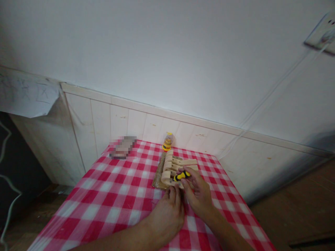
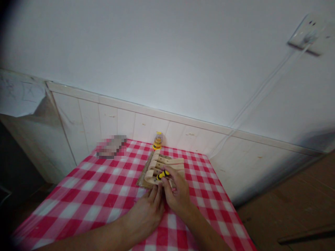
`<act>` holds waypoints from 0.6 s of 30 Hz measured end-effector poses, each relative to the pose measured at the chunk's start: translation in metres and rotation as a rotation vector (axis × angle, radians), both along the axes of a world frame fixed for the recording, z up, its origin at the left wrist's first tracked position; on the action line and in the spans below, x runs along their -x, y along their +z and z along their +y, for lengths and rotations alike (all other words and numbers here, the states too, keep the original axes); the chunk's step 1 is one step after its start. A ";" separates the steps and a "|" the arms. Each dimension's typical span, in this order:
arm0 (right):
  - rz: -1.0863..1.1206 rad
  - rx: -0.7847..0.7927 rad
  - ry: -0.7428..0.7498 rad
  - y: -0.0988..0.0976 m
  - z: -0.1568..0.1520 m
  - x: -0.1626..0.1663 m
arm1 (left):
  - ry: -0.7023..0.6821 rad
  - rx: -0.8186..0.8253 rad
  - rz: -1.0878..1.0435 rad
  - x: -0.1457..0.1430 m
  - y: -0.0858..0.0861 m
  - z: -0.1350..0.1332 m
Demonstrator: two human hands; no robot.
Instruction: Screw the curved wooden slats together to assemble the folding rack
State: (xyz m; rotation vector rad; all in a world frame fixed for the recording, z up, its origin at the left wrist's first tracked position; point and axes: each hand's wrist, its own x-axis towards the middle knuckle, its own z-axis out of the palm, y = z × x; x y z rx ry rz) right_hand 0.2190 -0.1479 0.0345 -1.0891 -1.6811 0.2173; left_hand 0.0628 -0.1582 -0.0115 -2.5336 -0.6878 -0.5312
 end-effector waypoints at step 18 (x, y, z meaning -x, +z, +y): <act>0.051 0.012 -0.110 0.001 0.003 0.003 | -0.008 -0.020 -0.016 0.001 0.004 0.000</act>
